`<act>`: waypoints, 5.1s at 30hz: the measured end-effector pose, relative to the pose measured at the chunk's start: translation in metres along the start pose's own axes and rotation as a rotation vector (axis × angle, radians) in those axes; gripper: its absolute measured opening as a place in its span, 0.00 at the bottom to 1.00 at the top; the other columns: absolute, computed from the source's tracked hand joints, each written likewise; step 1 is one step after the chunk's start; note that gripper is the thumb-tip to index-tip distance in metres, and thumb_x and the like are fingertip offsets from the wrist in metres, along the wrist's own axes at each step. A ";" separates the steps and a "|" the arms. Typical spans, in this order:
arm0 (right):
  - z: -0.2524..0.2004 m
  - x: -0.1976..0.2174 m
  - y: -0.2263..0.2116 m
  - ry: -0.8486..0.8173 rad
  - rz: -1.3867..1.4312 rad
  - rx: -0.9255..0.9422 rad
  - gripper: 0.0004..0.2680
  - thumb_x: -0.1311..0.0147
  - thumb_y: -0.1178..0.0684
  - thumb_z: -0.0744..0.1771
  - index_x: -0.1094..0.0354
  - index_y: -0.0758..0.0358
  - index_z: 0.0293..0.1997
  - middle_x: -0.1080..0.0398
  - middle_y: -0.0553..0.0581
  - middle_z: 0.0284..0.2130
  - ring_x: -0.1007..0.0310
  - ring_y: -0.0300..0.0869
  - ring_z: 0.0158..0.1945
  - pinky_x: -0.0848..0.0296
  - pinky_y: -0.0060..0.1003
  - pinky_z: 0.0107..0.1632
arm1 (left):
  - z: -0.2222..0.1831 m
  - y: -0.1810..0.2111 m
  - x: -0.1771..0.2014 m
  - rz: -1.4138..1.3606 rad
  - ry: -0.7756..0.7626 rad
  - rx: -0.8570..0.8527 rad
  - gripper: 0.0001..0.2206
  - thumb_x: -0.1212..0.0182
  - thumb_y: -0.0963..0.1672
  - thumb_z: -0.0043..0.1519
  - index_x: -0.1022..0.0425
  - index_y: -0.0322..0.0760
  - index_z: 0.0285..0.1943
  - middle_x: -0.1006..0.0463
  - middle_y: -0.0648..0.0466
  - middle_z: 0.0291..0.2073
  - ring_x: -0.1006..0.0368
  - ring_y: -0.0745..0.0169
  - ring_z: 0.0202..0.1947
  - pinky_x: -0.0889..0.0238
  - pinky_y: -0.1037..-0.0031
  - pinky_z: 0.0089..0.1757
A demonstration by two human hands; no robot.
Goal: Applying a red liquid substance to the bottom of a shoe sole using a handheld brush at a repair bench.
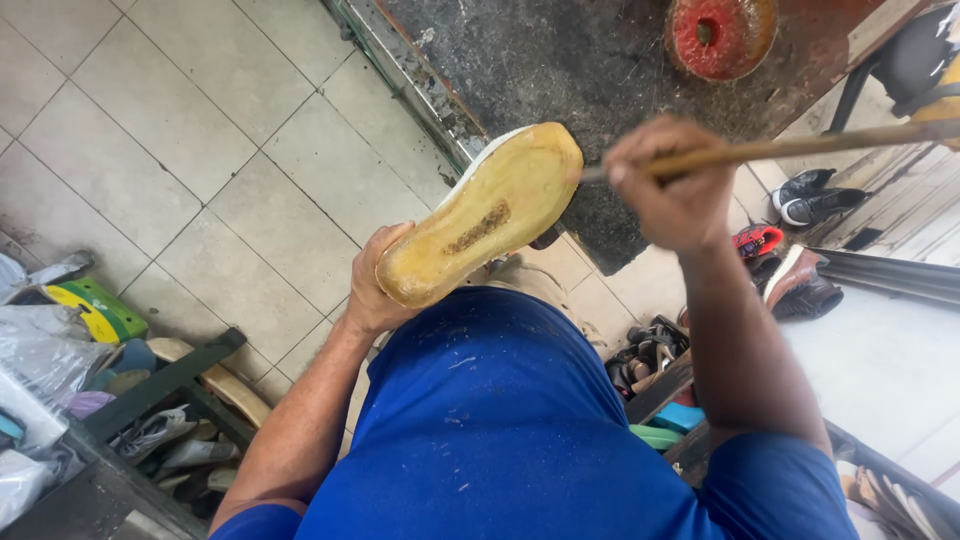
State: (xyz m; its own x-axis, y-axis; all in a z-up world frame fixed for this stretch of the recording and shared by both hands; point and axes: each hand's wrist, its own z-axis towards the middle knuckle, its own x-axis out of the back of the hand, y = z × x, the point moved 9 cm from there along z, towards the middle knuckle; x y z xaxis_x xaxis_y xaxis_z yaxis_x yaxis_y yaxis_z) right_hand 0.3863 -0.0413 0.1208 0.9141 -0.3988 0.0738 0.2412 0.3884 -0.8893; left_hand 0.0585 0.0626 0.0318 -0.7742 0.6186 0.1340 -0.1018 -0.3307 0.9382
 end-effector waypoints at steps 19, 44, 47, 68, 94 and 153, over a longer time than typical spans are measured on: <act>-0.002 -0.063 -0.045 0.058 -0.099 0.051 0.09 0.32 0.73 0.62 0.32 0.72 0.31 0.26 0.69 0.26 0.26 0.49 0.21 0.32 0.35 0.22 | 0.000 0.016 -0.002 0.042 0.038 -0.027 0.35 0.17 0.48 0.47 0.28 0.31 0.62 0.24 0.42 0.38 0.24 0.43 0.33 0.31 0.57 0.37; 0.007 0.003 -0.018 0.211 -0.259 0.099 0.08 0.42 0.72 0.70 0.37 0.67 0.44 0.29 0.67 0.37 0.29 0.49 0.33 0.26 0.39 0.33 | -0.005 0.014 -0.008 0.205 -0.037 -0.040 0.43 0.16 0.52 0.47 0.35 0.32 0.68 0.24 0.46 0.49 0.25 0.53 0.45 0.30 0.65 0.47; 0.011 -0.001 -0.019 0.159 -0.059 0.161 0.07 0.43 0.69 0.71 0.37 0.65 0.45 0.28 0.65 0.35 0.28 0.45 0.27 0.24 0.33 0.28 | -0.010 0.014 -0.007 0.236 -0.036 -0.011 0.40 0.17 0.51 0.48 0.34 0.32 0.66 0.23 0.46 0.48 0.24 0.53 0.44 0.29 0.65 0.45; -0.015 -0.033 -0.020 -0.052 -0.144 -0.029 0.07 0.38 0.67 0.66 0.34 0.63 0.37 0.26 0.62 0.34 0.24 0.44 0.36 0.24 0.35 0.39 | -0.010 0.007 -0.008 0.262 -0.058 -0.023 0.35 0.21 0.47 0.51 0.34 0.31 0.66 0.24 0.45 0.47 0.24 0.52 0.43 0.29 0.64 0.44; 0.006 -0.047 0.000 0.132 -0.330 0.241 0.09 0.34 0.70 0.65 0.32 0.67 0.31 0.28 0.65 0.27 0.23 0.56 0.29 0.26 0.43 0.31 | 0.007 0.036 -0.004 0.142 0.064 -0.007 0.33 0.19 0.49 0.48 0.27 0.34 0.60 0.23 0.44 0.38 0.22 0.40 0.36 0.28 0.55 0.39; 0.084 0.130 0.054 0.370 -0.584 -0.562 0.07 0.50 0.48 0.74 0.41 0.58 0.45 0.33 0.48 0.32 0.31 0.32 0.27 0.26 0.27 0.28 | 0.011 0.008 -0.067 -0.568 -0.515 0.496 0.51 0.53 0.71 0.54 0.51 0.37 0.77 0.25 0.41 0.53 0.22 0.51 0.52 0.25 0.67 0.48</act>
State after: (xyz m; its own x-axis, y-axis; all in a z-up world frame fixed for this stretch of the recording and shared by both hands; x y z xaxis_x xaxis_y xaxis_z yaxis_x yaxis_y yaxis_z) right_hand 0.5454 -0.0021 0.1199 0.5081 -0.6861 0.5206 0.3509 -0.3872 -0.8526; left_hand 0.1160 0.0265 0.0342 -0.3031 0.8757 -0.3759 -0.0106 0.3913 0.9202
